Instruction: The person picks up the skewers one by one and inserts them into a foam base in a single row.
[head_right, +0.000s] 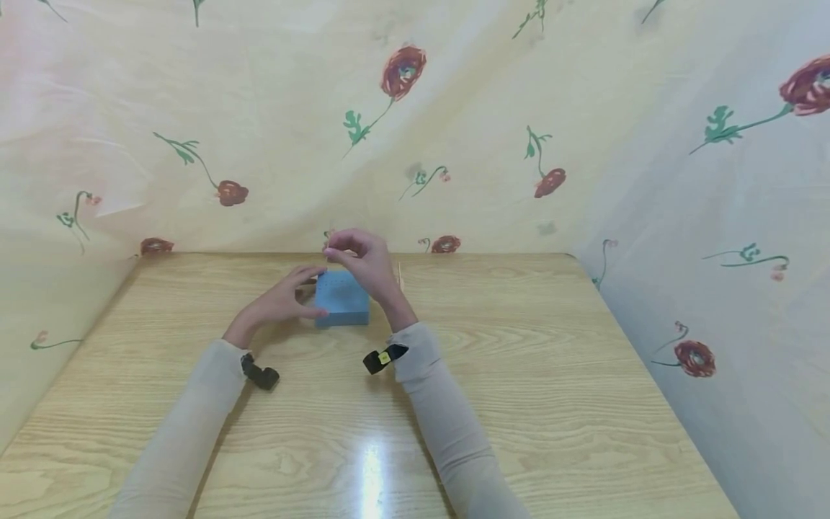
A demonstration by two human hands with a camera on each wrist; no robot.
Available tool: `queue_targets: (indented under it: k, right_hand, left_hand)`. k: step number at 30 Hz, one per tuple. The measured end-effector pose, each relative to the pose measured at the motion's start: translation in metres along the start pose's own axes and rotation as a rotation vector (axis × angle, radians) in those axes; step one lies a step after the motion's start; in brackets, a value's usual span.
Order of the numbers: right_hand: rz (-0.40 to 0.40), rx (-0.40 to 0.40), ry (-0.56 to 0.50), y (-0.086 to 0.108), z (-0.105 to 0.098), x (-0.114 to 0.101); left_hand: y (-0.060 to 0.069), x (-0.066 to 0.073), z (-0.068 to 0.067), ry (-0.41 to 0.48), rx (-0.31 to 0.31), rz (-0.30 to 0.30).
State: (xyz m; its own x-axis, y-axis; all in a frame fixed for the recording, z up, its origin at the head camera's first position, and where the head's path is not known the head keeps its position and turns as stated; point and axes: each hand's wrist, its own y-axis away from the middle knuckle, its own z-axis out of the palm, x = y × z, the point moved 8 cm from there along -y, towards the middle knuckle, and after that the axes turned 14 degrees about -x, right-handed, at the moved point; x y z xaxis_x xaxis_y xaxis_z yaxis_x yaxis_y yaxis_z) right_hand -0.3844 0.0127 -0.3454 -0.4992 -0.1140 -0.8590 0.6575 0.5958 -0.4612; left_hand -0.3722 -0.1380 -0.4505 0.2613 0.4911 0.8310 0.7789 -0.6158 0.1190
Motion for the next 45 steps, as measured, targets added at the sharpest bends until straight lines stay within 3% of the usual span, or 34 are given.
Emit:
queue_targets:
  k: [15, 45]
  right_hand:
    - [0.005, -0.012, 0.040, -0.001, 0.010, -0.001]
    - [0.009, -0.022, 0.059, -0.002, 0.012, 0.003]
  left_hand:
    - [0.000, -0.001, -0.001, 0.009, -0.007, 0.006]
    - [0.001, 0.001, -0.001, 0.017, -0.013, -0.003]
